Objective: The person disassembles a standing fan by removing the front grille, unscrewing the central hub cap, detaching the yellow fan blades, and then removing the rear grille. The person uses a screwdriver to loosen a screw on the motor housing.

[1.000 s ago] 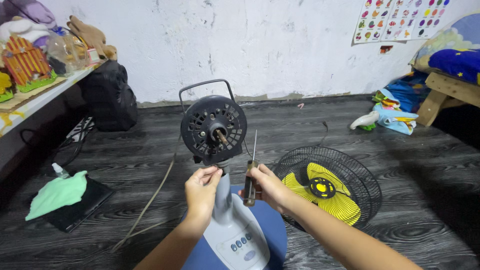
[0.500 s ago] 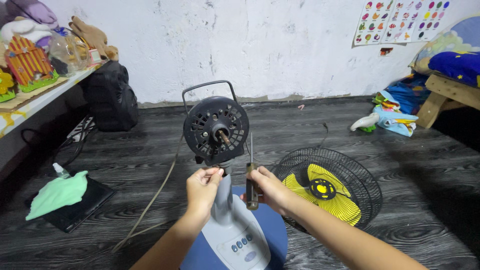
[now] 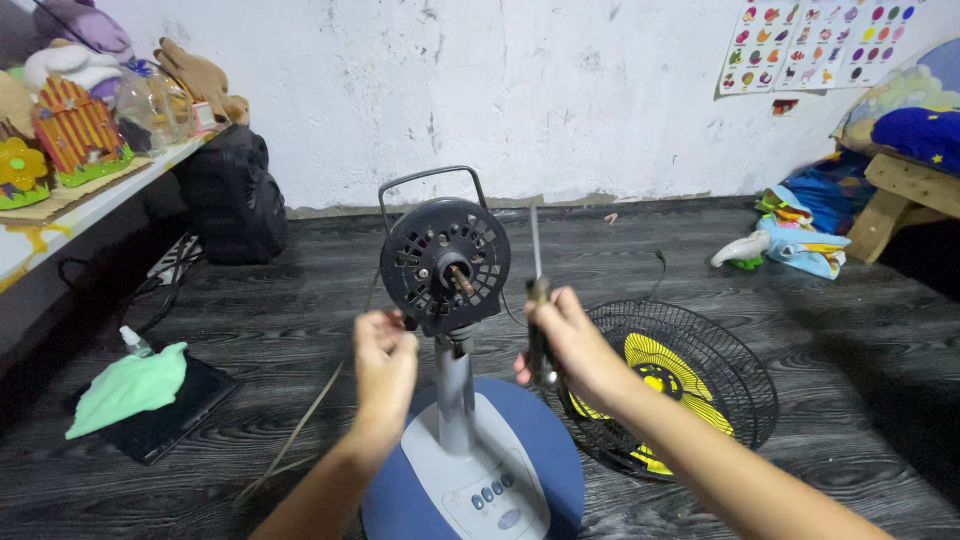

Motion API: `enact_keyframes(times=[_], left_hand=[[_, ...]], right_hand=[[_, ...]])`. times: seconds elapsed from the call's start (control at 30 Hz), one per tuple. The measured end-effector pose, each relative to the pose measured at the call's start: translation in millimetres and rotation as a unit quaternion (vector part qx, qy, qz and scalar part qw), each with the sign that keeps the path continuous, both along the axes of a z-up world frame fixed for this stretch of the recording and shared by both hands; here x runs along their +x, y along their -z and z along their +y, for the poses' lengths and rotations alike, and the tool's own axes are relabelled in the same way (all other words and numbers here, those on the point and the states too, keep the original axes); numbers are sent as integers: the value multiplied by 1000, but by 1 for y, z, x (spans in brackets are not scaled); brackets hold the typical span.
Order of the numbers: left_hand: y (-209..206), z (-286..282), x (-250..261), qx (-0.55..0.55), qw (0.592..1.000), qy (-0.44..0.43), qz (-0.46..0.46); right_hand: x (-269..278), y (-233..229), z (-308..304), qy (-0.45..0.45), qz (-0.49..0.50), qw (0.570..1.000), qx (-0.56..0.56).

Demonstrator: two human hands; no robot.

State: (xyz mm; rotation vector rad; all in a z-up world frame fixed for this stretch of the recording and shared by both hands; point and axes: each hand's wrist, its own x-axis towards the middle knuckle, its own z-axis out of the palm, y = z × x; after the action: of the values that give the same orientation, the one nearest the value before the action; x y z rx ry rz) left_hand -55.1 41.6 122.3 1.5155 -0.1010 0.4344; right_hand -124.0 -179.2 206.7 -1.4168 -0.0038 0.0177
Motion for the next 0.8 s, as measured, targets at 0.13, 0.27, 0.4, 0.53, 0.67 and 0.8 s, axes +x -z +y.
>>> enact_keyframes(times=[0.13,0.27,0.4,0.53,0.67,0.8], left_hand=[[-40,7,-7,-33,995,14,-97],[-70,2,-15,-55,987,57,-140],[-79,-2,-11,-23,986,44,-160],[-78,1,-4,-26,983,43,-177],[-77,5,-3,-53,985,71,-150],[-79,7,-5,-61,985,83,-136]], right_hand=[[-30,-37,10,-13,4,1000,10],[-70,-56,37,-106,-57,992,-29],[-104,-71,54,-176,-24,977,-116],[-114,-87,58,-142,-5,948,-285],[-116,-95,47,-62,-196,847,-491],[-123,-102,31,-45,-344,797,-494]])
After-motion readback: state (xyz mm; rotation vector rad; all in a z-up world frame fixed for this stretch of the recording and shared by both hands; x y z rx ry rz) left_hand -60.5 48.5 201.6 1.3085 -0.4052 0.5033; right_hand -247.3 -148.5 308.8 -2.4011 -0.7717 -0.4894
